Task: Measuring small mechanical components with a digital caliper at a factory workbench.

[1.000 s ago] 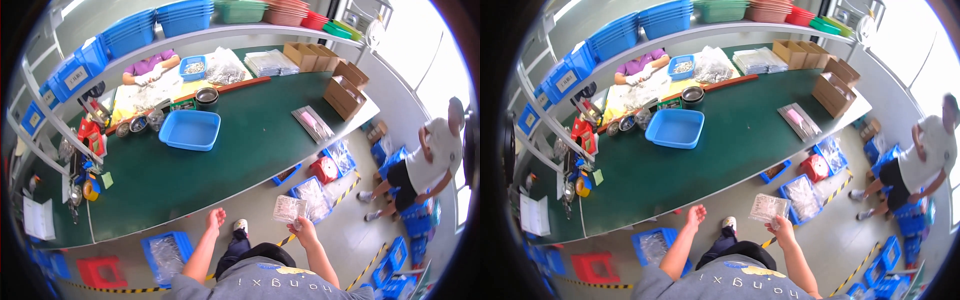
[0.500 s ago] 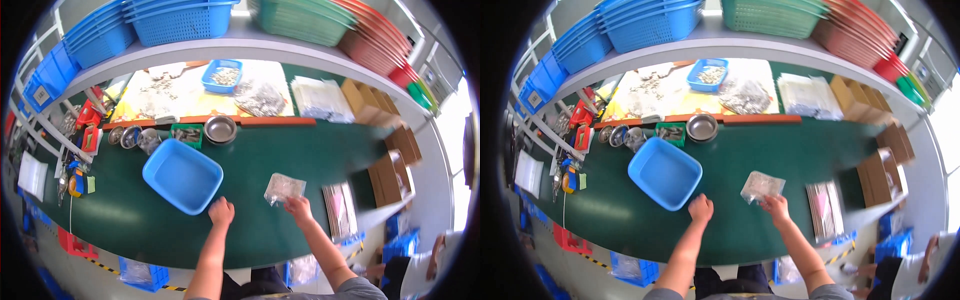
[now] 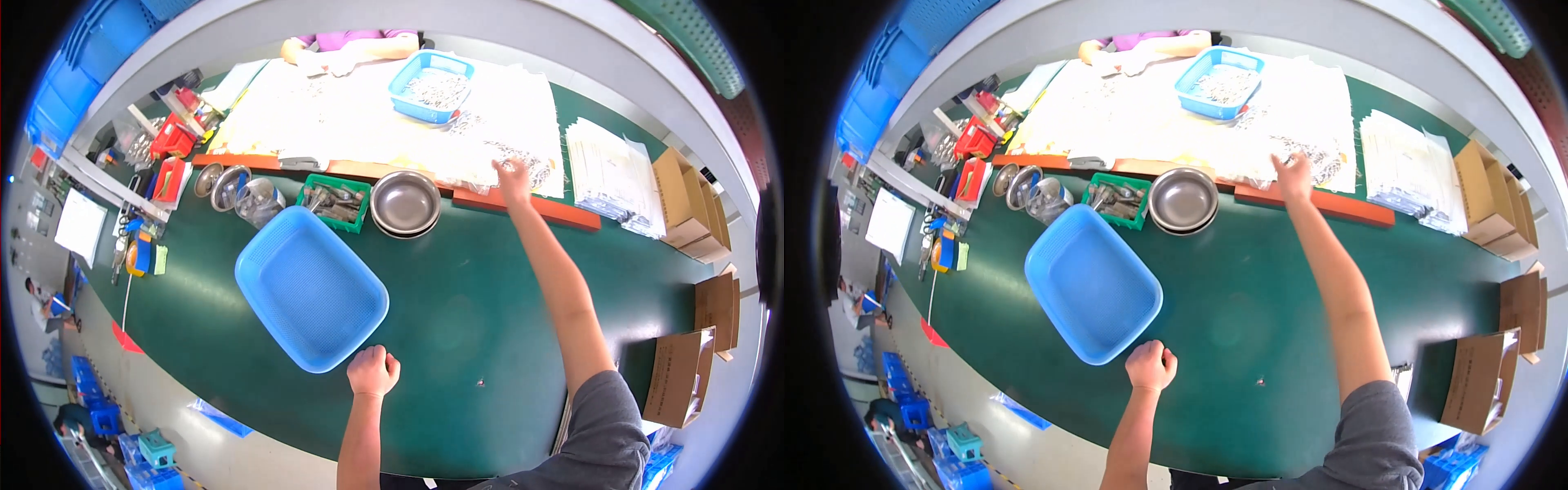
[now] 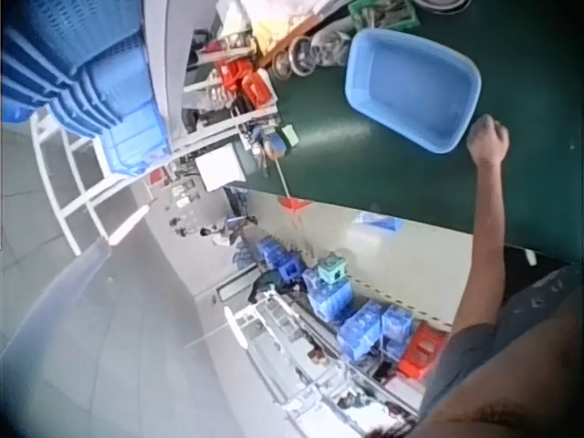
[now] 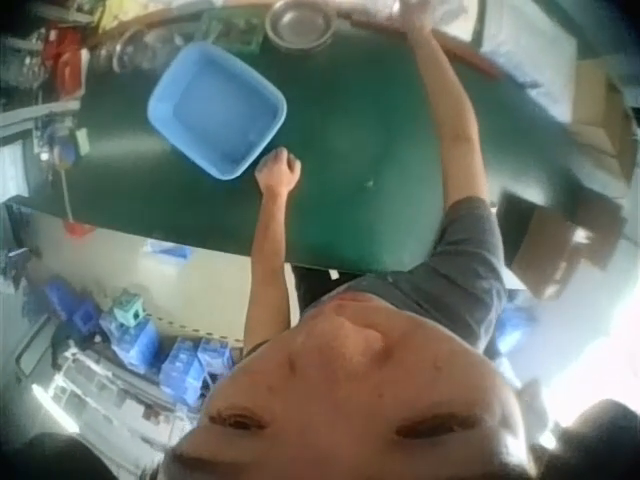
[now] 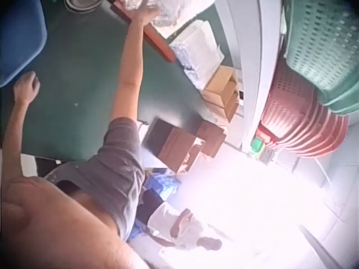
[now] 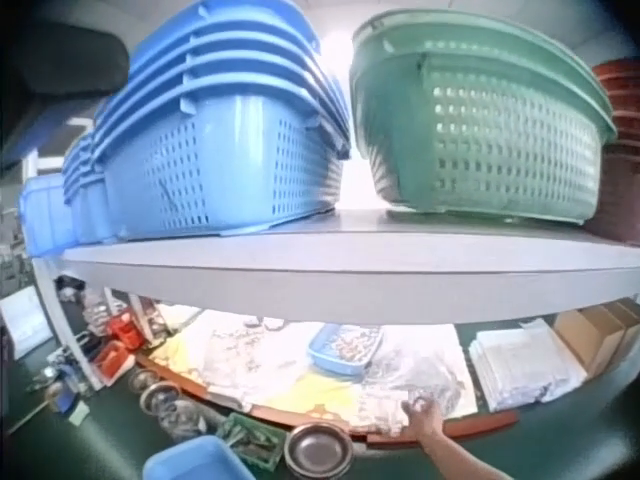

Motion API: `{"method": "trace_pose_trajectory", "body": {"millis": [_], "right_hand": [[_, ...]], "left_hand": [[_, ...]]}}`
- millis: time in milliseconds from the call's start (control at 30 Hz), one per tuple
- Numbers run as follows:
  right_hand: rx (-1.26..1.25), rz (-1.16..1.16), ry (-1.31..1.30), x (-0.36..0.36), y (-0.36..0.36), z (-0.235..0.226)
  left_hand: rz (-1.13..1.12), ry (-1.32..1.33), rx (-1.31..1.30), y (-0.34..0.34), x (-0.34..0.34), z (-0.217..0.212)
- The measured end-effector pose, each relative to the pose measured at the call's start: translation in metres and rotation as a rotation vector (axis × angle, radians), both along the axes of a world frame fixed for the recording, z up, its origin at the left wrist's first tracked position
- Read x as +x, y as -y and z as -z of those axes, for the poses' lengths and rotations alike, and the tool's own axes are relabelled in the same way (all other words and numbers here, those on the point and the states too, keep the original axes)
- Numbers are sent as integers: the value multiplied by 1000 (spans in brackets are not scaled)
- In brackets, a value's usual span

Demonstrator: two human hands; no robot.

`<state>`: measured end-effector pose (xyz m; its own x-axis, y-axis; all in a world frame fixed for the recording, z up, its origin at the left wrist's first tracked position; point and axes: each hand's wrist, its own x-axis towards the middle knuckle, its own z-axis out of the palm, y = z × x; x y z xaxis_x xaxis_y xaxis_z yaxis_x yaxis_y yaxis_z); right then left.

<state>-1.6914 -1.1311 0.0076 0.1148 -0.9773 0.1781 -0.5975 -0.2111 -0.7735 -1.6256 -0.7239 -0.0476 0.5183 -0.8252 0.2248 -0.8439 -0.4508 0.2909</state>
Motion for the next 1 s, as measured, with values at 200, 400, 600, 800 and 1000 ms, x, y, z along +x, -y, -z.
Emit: {"method": "trace_pose_trajectory", "body": {"millis": [200, 400, 600, 800, 1000], "right_hand": [[-837, 301, -297, -18, 93, -20], [-266, -215, -189, -7, 81, -7], [-100, -375, -552, -48, 30, -28], [-191, -368, -825, -45, 14, -63], [-645, -596, -751, 84, -24, -89]], "left_hand": [[-15, -53, -20, -1, 0, 2], [-24, 4, -80, -1, 0, 2], [-12, 23, -88, -1, 1, 4], [9, -8, -37, -1, 1, 2], [-5, -59, 4, 2, 0, 0]]}}
